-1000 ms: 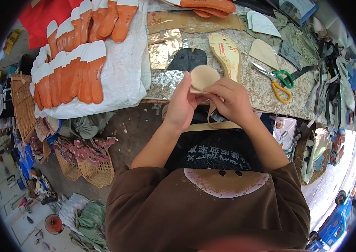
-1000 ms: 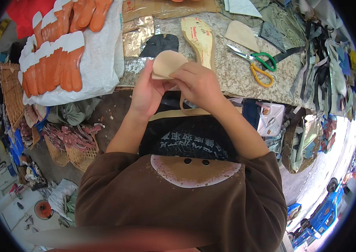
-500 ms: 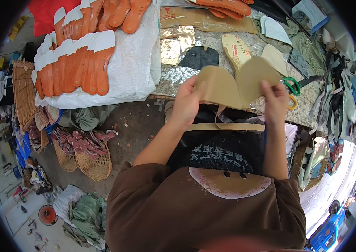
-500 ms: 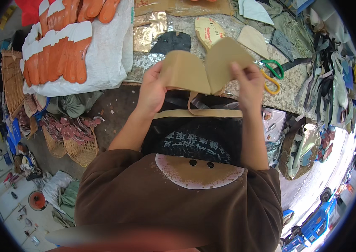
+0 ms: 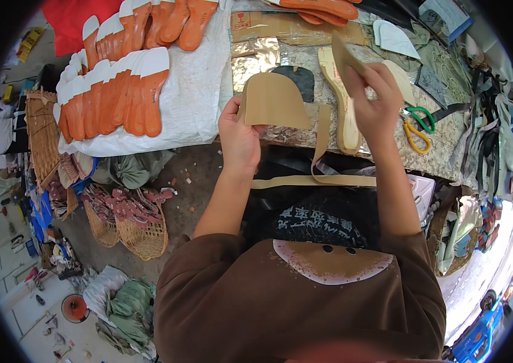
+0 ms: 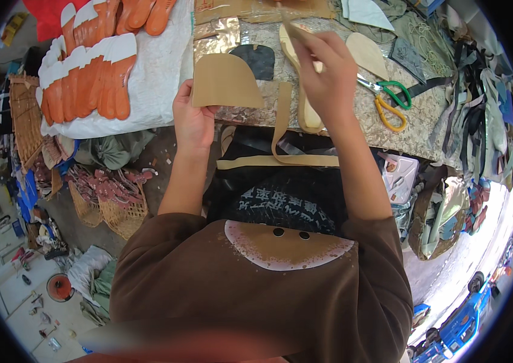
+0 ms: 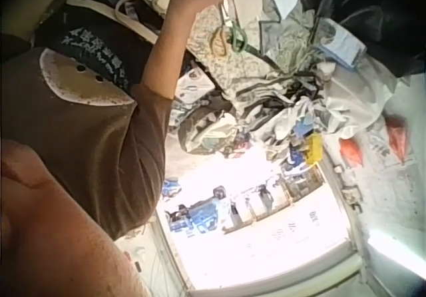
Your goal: The recorder is assembling and trimming components of shoes at a workstation.
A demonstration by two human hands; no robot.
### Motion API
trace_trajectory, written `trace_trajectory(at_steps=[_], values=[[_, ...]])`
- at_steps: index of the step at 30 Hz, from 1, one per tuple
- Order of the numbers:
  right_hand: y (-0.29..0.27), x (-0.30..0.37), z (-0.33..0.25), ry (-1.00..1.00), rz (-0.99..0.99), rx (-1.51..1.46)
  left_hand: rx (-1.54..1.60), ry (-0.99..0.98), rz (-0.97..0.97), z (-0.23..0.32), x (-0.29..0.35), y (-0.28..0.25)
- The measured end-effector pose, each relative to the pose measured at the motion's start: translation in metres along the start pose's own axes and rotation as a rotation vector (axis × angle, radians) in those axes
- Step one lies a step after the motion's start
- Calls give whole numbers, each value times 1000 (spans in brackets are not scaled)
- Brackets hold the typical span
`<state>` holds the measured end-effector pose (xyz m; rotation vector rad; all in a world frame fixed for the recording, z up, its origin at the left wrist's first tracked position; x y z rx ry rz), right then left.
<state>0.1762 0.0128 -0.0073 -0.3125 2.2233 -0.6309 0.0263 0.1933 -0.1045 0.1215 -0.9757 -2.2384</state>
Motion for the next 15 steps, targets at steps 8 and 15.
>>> trace_trajectory(at_steps=[8, 15], values=[[61, 31, -28, 368, -448, -563, -959, 822, 60, 47, 46, 44], [46, 46, -2, 729, -471, -941, -967, 873, -334, 48, 55, 73]])
Point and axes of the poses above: each hand's wrist, its own x-axis away from the middle knuckle, its own y-axis out of the palm, z = x × y, the point moved 5 cm from there along -x, towards the middle knuckle, and after that the axes turned 7 degrees about x, right-handed, at the moved point
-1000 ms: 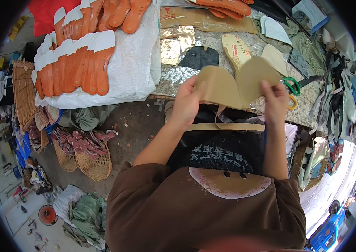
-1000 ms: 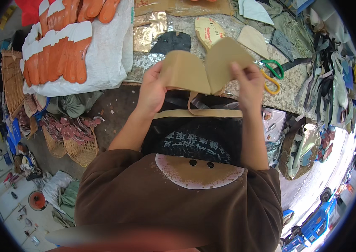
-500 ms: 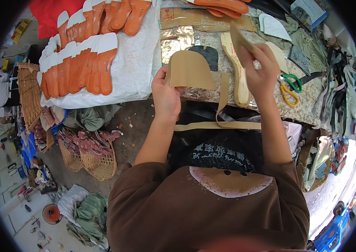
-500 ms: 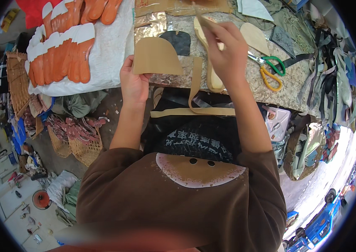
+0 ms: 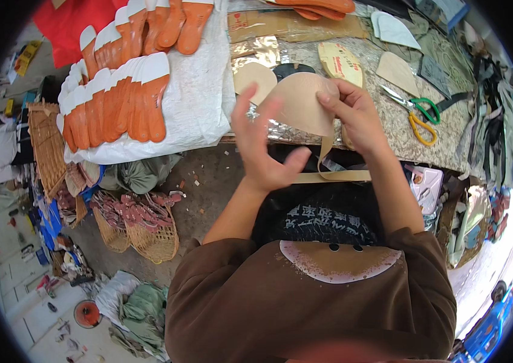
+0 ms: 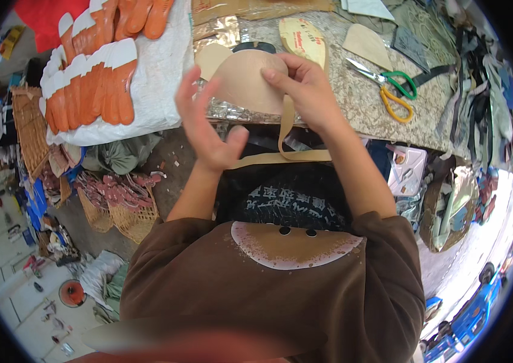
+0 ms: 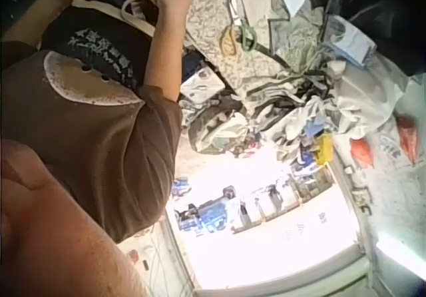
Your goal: The recorder is assembling and trimming components of shoes at a workstation.
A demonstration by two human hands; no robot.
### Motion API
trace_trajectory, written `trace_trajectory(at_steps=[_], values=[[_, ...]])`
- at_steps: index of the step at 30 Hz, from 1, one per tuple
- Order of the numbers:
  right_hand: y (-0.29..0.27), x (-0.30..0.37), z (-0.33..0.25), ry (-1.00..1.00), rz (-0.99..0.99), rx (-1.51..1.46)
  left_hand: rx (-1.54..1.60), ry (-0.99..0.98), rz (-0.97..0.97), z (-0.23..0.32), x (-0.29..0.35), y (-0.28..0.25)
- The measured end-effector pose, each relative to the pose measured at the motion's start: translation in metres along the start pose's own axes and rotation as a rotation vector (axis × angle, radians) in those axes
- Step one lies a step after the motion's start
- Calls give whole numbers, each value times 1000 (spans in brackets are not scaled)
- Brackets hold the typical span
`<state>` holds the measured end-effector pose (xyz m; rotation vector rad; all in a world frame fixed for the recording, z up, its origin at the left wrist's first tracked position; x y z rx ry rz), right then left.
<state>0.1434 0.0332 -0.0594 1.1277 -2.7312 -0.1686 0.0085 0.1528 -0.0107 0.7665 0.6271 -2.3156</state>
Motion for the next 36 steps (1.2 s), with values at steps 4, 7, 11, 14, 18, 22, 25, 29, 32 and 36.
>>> trace_trajectory(at_steps=[4, 7, 11, 14, 18, 22, 25, 29, 32, 36], values=[[-14, 14, -22, 43, -15, 26, 765, -742, -240, -39, -7, 15], [-18, 23, -22, 70, -98, 52, 920, -895, -347, -33, -12, 34], [-24, 32, -25, -125, -23, 309, 689, -805, -318, -29, -5, 46], [-29, 40, -48, -438, 197, 673, 305, -486, -237, -22, -3, 48], [-28, 51, -57, -421, 285, 809, 201, -357, -208, -3, -3, 56], [-27, 55, -46, -327, 306, 762, 190, -356, -171, -3, -1, 60], [-19, 61, -55, -744, 412, 935, 221, -387, -163, 1, -1, 64], [-15, 62, -55, -826, 362, 1111, 271, -430, -166, 2, 0, 65], [-17, 61, -56, -836, 296, 1167, 261, -456, -199, 1, 1, 65], [-18, 59, -55, -849, 186, 1198, 202, -470, -244, 4, 1, 64]])
Point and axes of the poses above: each hand's wrist, its own x-axis away from the middle knuckle, its own y-axis out of the palm, z = x × y, the point moved 5 cm from there along -x, towards the middle knuckle, and after that the axes turned 7 degrees about x, right-handed, at the moved point
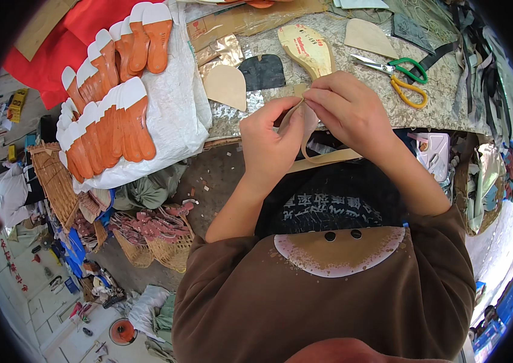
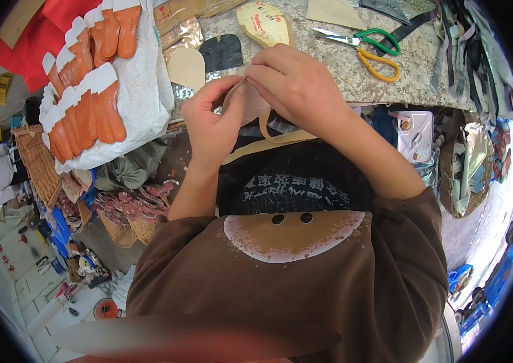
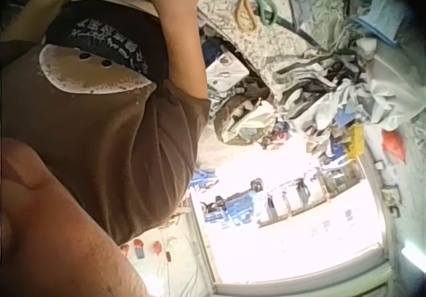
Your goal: The recorder is assembling and trimming components of shoes at a workstation.
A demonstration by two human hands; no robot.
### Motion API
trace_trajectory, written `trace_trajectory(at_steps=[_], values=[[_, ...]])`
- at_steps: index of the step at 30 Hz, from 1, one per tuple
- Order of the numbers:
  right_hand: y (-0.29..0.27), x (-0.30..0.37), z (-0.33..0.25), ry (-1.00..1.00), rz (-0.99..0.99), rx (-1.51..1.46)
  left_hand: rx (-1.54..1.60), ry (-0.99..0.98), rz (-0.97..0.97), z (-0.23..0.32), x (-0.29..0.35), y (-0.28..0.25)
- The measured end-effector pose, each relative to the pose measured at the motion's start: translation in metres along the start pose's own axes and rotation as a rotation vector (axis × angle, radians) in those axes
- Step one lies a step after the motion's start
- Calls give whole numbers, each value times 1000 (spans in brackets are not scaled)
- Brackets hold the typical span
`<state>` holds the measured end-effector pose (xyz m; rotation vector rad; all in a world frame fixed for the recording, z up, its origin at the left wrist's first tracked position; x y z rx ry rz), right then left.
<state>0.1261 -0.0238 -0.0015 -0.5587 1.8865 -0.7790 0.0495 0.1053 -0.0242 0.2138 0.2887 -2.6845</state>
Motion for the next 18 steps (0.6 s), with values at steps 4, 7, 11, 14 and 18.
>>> trace_trajectory(at_steps=[4, 7, 11, 14, 18], values=[[-2, 0, -2, -16, -57, -4, -32, 8, -32, -2, 2, 0], [-2, 0, -2, -51, -65, 9, -64, 32, -36, -3, 4, 1], [3, 4, -1, -124, 6, 32, 71, -41, -28, -10, 8, 7], [5, 7, 0, -144, 72, 57, 360, -164, 21, -17, 10, 13], [2, 8, -2, -177, 140, 60, 893, -552, 0, -40, 11, 13]])
Point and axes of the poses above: each hand's wrist, its own x-axis away from the middle knuckle, its own y-axis out of the palm, z = x × y, the point moved 5 cm from there along -x, towards the middle knuckle, and after that the axes turned 7 degrees about x, right-handed, at the moved point
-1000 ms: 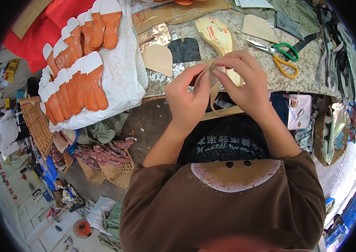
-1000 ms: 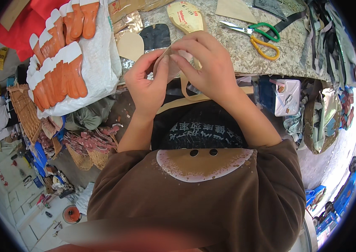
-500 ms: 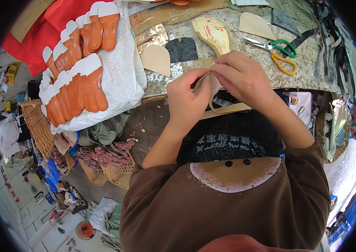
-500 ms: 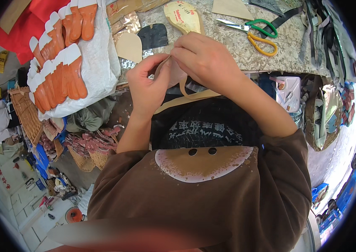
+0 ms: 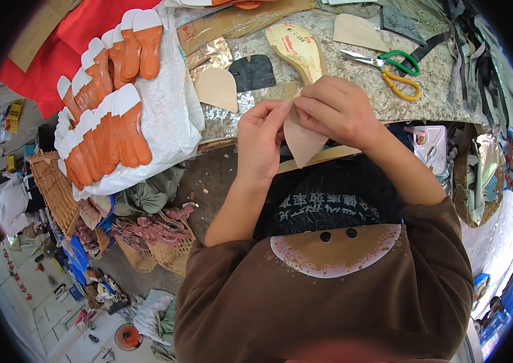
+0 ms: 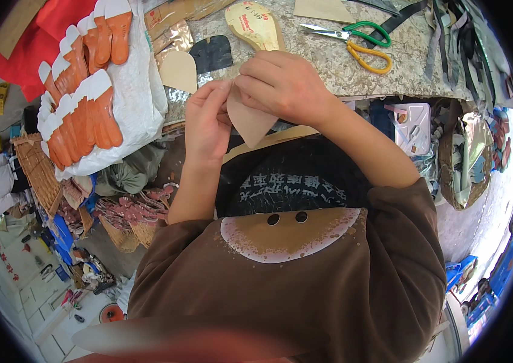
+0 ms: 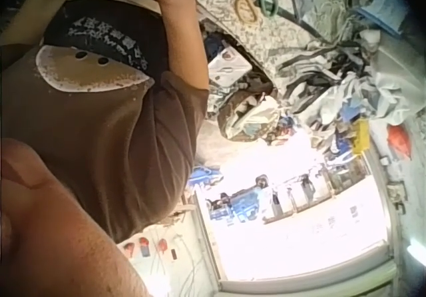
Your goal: The recorder is assembling and trimming components of shoes at a workstation.
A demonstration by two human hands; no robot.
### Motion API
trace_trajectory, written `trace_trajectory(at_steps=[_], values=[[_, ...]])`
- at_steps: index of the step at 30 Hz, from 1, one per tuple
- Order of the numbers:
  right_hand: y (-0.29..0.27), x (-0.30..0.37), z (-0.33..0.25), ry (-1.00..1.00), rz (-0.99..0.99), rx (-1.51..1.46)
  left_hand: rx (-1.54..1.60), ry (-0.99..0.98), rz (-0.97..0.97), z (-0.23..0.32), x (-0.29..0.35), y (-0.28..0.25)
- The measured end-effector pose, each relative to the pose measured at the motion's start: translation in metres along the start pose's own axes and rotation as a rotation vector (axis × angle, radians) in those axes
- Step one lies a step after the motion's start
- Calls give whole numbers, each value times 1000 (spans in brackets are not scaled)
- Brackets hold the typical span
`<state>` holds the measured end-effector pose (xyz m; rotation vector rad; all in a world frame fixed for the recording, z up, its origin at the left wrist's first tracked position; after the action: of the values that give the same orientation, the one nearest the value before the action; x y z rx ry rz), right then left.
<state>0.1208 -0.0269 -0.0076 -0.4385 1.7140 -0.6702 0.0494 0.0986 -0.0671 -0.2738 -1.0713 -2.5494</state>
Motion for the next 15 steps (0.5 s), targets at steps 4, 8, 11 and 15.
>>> trace_trajectory(at_steps=[4, 8, 11, 15], values=[[0, 3, -1, -11, 2, -18, 37, -126, -19, -5, -4, -5], [2, 10, 3, 77, -4, -81, 89, -132, 15, -9, -2, -1], [-1, 12, 5, 191, 37, -212, 61, -112, 97, -12, -2, -2], [-5, 21, 5, 313, -58, -405, -105, -65, 41, -14, -7, -5]])
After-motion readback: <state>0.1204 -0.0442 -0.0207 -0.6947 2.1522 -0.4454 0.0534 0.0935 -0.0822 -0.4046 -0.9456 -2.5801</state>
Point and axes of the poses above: each hand's wrist, its own x-axis away from the middle knuckle, its own y-axis out of the palm, z = x × y, the point moved 5 cm from there along -x, towards the middle knuckle, and after that the axes turned 7 degrees about x, right-handed, at the moved point
